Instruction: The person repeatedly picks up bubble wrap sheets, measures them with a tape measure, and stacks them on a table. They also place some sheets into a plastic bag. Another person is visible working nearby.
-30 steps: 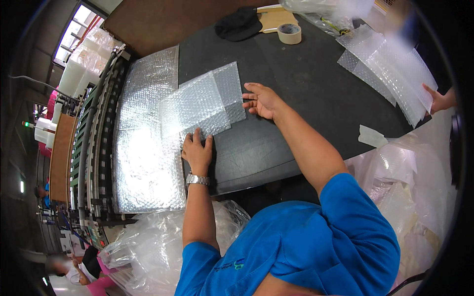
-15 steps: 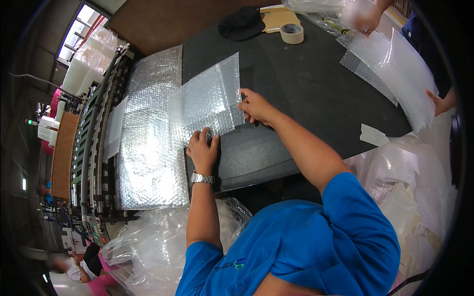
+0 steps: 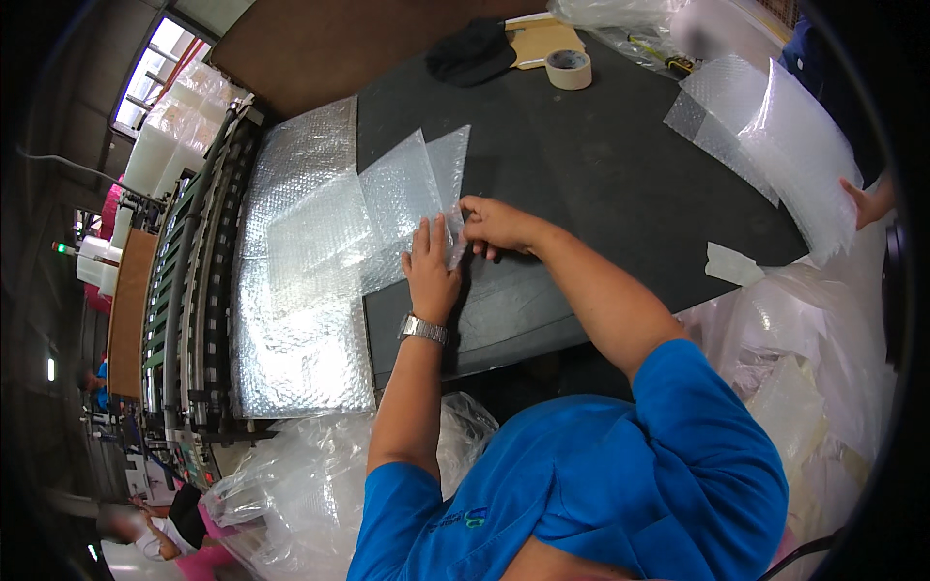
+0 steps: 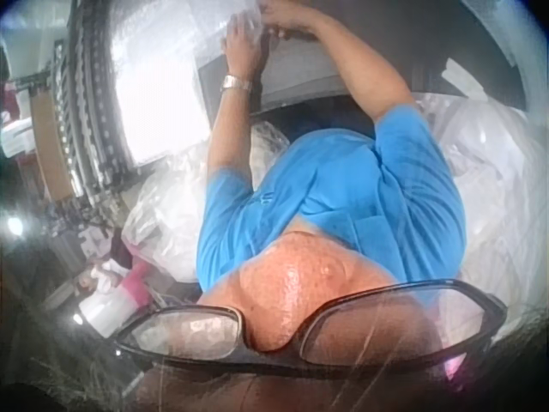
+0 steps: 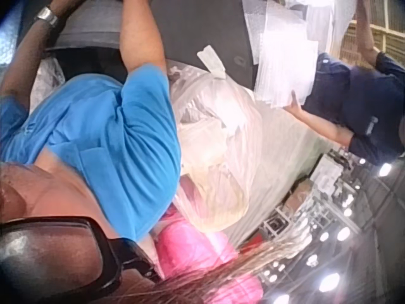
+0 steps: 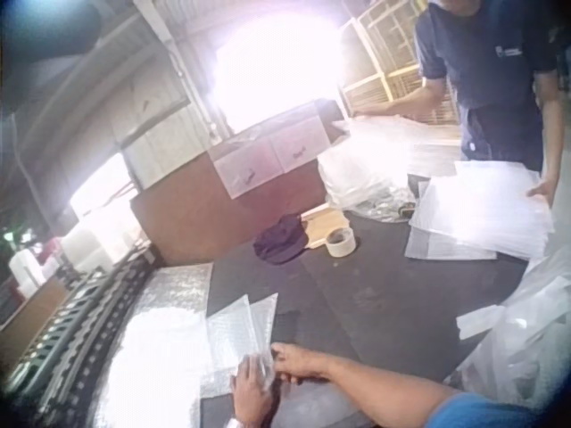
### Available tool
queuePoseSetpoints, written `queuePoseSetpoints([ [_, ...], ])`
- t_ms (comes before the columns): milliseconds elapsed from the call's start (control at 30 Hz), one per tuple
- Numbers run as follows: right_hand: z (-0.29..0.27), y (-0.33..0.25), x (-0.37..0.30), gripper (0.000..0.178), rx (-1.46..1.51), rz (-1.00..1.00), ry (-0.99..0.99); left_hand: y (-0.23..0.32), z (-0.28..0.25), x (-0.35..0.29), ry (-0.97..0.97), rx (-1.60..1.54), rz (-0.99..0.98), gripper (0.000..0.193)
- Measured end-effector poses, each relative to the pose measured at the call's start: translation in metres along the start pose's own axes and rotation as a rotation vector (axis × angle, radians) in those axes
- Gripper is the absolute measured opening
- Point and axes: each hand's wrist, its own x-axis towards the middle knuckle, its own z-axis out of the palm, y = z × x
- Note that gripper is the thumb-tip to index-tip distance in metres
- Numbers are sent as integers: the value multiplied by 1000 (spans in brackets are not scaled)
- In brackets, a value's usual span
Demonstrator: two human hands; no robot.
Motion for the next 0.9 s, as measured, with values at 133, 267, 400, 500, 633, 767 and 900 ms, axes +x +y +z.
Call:
queuePoseSetpoints([
  [133, -12, 9, 10, 38, 427, -13, 307, 2, 3, 0, -8, 63, -21, 48],
  [267, -27, 12, 16, 29, 587, -22, 296, 6, 1, -3, -3, 75, -5, 46],
  [400, -22, 13, 15, 23, 535, -11, 354, 7, -1, -6, -28, 68, 18, 46],
  [500, -22, 17, 18, 16, 415, -52, 440, 7, -2, -7, -48, 73, 36, 45],
  [633, -23, 14, 17, 11, 290, -94, 506, 8, -2, -8, -55, 56, 35, 45],
  [767, -28, 11, 14, 14, 457, -150, 542, 9, -3, -8, -55, 25, 7, 44],
  [900, -50, 11, 11, 17, 634, -194, 635, 8, -3, -7, -55, 53, -23, 44],
])
